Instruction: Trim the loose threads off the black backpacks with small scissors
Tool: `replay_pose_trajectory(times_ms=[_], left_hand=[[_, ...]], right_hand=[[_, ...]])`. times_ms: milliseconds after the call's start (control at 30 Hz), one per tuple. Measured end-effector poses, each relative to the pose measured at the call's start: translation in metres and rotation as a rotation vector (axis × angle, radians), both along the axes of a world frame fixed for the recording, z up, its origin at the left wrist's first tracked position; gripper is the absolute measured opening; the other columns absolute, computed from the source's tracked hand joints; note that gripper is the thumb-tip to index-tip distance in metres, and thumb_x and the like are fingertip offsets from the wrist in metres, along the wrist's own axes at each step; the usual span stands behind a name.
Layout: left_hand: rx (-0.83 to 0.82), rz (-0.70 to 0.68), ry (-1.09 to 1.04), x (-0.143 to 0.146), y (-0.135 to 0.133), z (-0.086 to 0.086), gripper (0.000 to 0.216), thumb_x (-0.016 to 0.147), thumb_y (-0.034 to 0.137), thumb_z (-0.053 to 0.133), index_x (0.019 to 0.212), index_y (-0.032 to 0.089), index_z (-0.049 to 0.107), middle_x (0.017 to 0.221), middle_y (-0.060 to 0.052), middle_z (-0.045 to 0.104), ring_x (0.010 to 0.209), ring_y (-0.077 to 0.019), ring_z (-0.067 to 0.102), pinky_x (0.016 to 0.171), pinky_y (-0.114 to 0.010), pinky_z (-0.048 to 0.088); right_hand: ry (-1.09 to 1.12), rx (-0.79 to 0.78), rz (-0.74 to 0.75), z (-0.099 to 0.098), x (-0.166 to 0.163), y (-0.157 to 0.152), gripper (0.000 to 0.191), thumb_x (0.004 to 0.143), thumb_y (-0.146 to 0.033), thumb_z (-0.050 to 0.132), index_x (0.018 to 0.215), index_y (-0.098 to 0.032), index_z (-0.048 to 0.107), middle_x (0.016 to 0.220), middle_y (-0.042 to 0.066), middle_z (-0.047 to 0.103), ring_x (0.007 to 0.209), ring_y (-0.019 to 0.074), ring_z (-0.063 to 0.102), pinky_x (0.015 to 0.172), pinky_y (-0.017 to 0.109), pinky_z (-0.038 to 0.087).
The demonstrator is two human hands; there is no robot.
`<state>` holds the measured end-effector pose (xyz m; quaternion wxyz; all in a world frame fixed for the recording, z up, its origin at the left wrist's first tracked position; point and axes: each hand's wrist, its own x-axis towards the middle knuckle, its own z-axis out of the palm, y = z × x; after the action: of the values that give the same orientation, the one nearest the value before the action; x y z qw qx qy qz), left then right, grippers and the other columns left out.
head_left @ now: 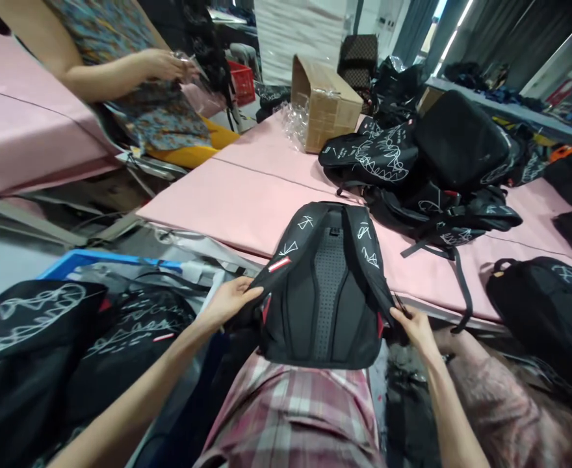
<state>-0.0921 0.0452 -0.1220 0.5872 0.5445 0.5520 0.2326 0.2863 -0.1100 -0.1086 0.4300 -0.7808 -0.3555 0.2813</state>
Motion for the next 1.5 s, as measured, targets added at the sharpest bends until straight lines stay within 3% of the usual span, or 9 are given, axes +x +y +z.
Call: replay_pose_trajectory(times_ms=[133, 267, 433, 733, 1000, 1100, 1200, 1367, 1500], left_hand=[[-0.181, -0.243, -0.236, 0.034, -0.045, 0.024, 0.046, 0.063, 0.041, 0.066, 0.1, 0.017, 0.055, 0.091, -0.006, 0.068, 0.082, -0.023, 0.064, 0.068, -0.03, 0.05], [-0.128, -0.231, -0.062, 0.074, -0.071, -0.013, 0.031, 0.064, 0.033, 0.058, 0.088, 0.013, 0.056, 0.071, -0.006, 0.066, 0.07, -0.0221, 0.063, 0.055, -0.026, 0.045], [-0.023, -0.289, -0.043, 0.076, -0.072, -0.04, 0.031, 0.074, 0.028, 0.047, 0.1, 0.013, 0.055, 0.079, -0.007, 0.068, 0.077, -0.0214, 0.065, 0.061, -0.028, 0.048], [0.478, -0.454, 0.736, 0.071, -0.076, -0.004, 0.031, 0.086, 0.032, 0.048, 0.111, 0.016, 0.059, 0.092, -0.012, 0.069, 0.088, -0.0257, 0.065, 0.07, -0.033, 0.05], [0.652, -0.311, 0.79, 0.076, -0.037, 0.018, 0.05, 0.087, 0.039, 0.048, 0.132, 0.017, 0.038, 0.105, -0.01, 0.061, 0.087, -0.0219, 0.063, 0.066, -0.028, 0.05], [0.718, -0.425, 0.714, 0.094, -0.031, 0.014, 0.046, 0.089, 0.032, 0.047, 0.13, 0.014, 0.04, 0.103, -0.011, 0.061, 0.09, -0.0218, 0.063, 0.069, -0.028, 0.05], [0.729, -0.505, 0.62, 0.11, -0.035, 0.003, 0.04, 0.09, 0.023, 0.043, 0.128, 0.012, 0.041, 0.107, -0.014, 0.061, 0.085, -0.0214, 0.064, 0.069, -0.03, 0.051], [0.817, -0.47, 0.565, 0.106, -0.037, -0.014, 0.03, 0.087, 0.023, 0.048, 0.116, 0.014, 0.052, 0.104, -0.012, 0.062, 0.087, -0.0229, 0.062, 0.073, -0.035, 0.052], [0.88, -0.435, 0.57, 0.091, -0.032, -0.02, 0.032, 0.086, 0.028, 0.052, 0.116, 0.017, 0.053, 0.1, -0.009, 0.06, 0.084, -0.0219, 0.06, 0.07, -0.035, 0.052]], right_hand=[[0.054, 0.004, 0.112, 0.012, -0.047, -0.016, 0.039, 0.067, -0.045, 0.065, 0.089, -0.013, 0.066, 0.075, 0.005, 0.065, 0.071, 0.0193, 0.06, 0.067, 0.028, 0.046], [-0.149, -0.164, 0.176, -0.012, -0.098, -0.011, 0.022, 0.071, -0.039, 0.055, 0.075, -0.018, 0.059, 0.058, -0.002, 0.054, 0.056, 0.0148, 0.05, 0.056, 0.024, 0.037], [-0.215, -0.162, 0.166, -0.026, -0.102, -0.008, 0.021, 0.073, -0.041, 0.054, 0.07, -0.02, 0.055, 0.057, -0.003, 0.052, 0.054, 0.0143, 0.049, 0.054, 0.023, 0.033], [-0.23, -0.135, 0.164, -0.025, -0.097, -0.009, 0.028, 0.075, -0.048, 0.054, 0.075, -0.02, 0.059, 0.062, 0.001, 0.061, 0.059, 0.019, 0.057, 0.058, 0.026, 0.04], [-0.605, -0.008, 0.065, -0.001, -0.077, -0.009, 0.045, 0.083, -0.048, 0.047, 0.113, -0.016, 0.057, 0.093, 0.01, 0.065, 0.077, 0.0212, 0.063, 0.063, 0.028, 0.046], [-0.905, 0.081, -0.008, 0.034, -0.083, 0.02, 0.048, 0.085, -0.047, 0.046, 0.121, -0.015, 0.051, 0.104, 0.012, 0.061, 0.089, 0.0232, 0.06, 0.067, 0.029, 0.044], [-0.972, 0.151, 0.22, 0.05, -0.111, 0.076, 0.037, 0.089, -0.041, 0.045, 0.115, -0.016, 0.053, 0.1, 0.01, 0.062, 0.088, 0.02, 0.059, 0.073, 0.029, 0.043], [-1.09, 0.058, 0.477, 0.023, -0.16, 0.171, 0.018, 0.09, -0.031, 0.047, 0.098, -0.02, 0.059, 0.094, 0.006, 0.059, 0.081, 0.0184, 0.055, 0.068, 0.029, 0.038], [-1.202, -0.013, 0.497, 0.0, -0.17, 0.198, 0.021, 0.092, -0.028, 0.042, 0.089, -0.019, 0.061, 0.089, 0.007, 0.057, 0.075, 0.0177, 0.052, 0.066, 0.03, 0.034]])
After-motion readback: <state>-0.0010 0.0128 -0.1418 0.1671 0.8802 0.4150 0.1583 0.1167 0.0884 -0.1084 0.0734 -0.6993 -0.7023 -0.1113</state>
